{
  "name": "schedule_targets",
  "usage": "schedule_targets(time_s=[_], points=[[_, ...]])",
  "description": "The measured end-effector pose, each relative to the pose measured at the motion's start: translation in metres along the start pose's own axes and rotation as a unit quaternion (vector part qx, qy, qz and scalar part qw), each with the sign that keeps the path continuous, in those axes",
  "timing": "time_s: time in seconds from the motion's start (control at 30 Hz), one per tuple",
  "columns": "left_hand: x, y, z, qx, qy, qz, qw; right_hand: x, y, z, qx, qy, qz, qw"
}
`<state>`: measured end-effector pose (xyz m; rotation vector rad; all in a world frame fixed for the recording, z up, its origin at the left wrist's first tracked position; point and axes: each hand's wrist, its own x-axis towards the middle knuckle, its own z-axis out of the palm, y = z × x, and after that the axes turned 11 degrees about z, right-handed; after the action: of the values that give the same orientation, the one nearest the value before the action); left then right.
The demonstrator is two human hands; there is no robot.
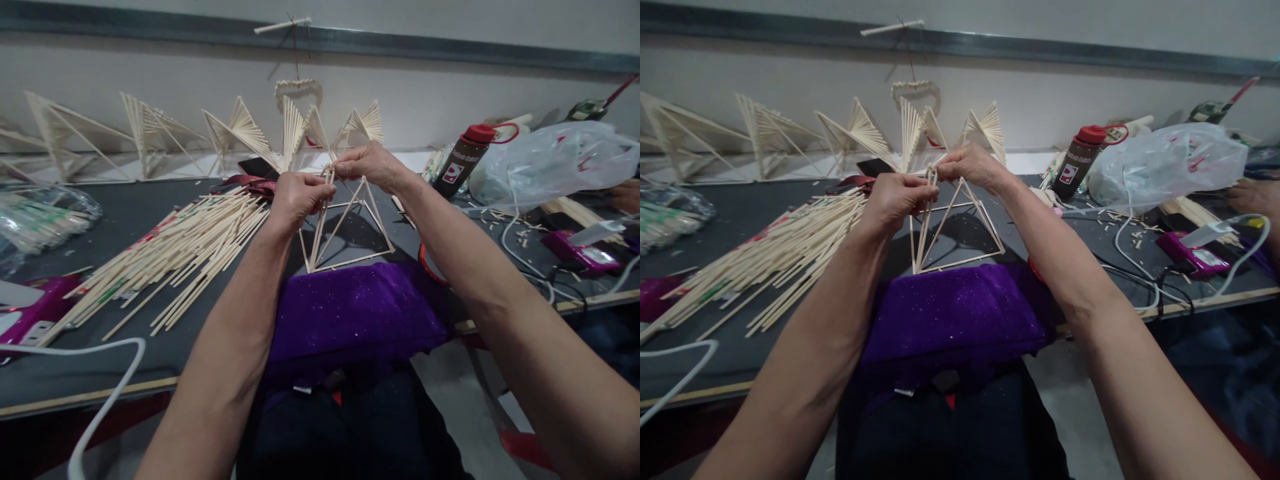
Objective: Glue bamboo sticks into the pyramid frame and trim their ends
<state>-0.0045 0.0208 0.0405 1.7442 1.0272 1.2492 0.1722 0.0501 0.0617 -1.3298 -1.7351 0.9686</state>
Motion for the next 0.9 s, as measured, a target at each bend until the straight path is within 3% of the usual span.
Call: schedule_targets(time_s=[0.9], points=[[0.0045,-0.0095,0.0014,-0.028,0.0,0.022,0.999,-0.0042,-0.0034,0.0011,0.028,-0.001,0.004,1.0]])
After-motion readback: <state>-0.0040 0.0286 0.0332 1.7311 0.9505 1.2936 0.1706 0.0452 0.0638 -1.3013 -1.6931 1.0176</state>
